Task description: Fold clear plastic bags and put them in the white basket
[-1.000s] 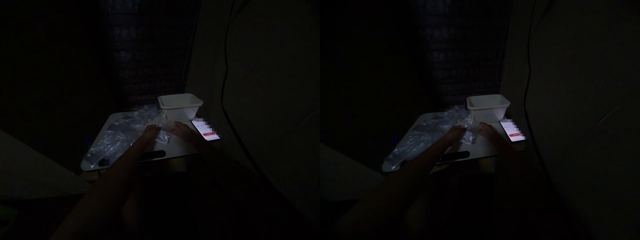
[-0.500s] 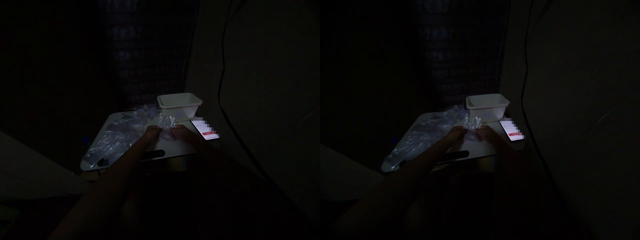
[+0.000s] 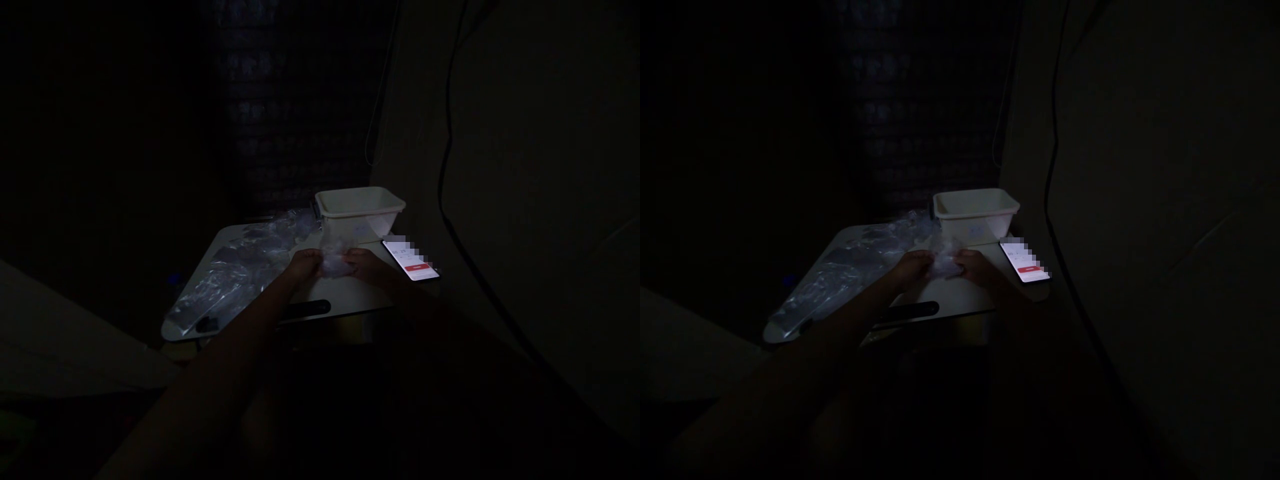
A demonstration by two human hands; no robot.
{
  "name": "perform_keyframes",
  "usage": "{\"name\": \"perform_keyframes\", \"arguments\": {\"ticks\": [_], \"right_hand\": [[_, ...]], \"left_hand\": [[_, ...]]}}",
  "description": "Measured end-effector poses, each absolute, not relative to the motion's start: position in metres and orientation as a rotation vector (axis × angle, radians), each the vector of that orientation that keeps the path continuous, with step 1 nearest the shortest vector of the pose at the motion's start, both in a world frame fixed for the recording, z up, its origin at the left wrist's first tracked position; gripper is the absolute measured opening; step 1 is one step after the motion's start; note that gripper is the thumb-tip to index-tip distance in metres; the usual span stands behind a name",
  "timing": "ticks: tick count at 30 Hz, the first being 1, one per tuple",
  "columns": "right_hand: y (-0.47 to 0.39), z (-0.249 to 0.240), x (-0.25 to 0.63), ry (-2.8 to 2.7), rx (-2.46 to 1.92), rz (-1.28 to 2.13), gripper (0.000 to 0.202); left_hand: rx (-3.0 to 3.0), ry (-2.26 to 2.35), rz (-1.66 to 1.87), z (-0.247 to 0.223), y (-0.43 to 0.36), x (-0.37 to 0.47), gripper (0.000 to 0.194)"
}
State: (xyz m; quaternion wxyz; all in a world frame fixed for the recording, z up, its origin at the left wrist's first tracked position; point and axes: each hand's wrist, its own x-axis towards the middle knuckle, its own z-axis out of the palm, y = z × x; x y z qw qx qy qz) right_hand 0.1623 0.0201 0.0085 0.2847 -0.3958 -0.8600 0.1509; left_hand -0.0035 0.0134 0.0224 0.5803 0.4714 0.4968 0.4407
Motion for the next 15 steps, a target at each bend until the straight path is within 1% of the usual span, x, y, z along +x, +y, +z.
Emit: {"name": "perform_keyframes", "arguments": {"ticks": [4, 7, 10, 13, 15], "right_hand": [[0.0209, 0.0075, 0.1635, -2.259, -0.999, 0.548, 0.022], [0.0194, 0.0066, 0.1639, -2.132, -0.966, 0.796, 0.028], [0.0174, 0.0068, 0.163, -1.951, -0.982, 1.017, 0.029], [0.0157, 0.0074, 0.1614, -1.841, -1.096, 1.067, 0.026], [0.0156, 0.0067, 0.1611, -1.846, -1.167, 0.976, 0.028]], "left_hand": [[1.085, 1.149, 1.011, 0.0279, 0.0096, -0.0024, 0.013], [1.072, 1.17, 0.995, 0.0307, 0.0081, -0.0016, 0.016], [1.058, 1.183, 0.983, 0.0311, 0.0075, -0.0016, 0.017], [1.101, 1.208, 0.99, 0.0272, 0.0089, -0.003, 0.017], [1.215, 1.287, 0.98, 0.0222, 0.0119, -0.0046, 0.015]]}}
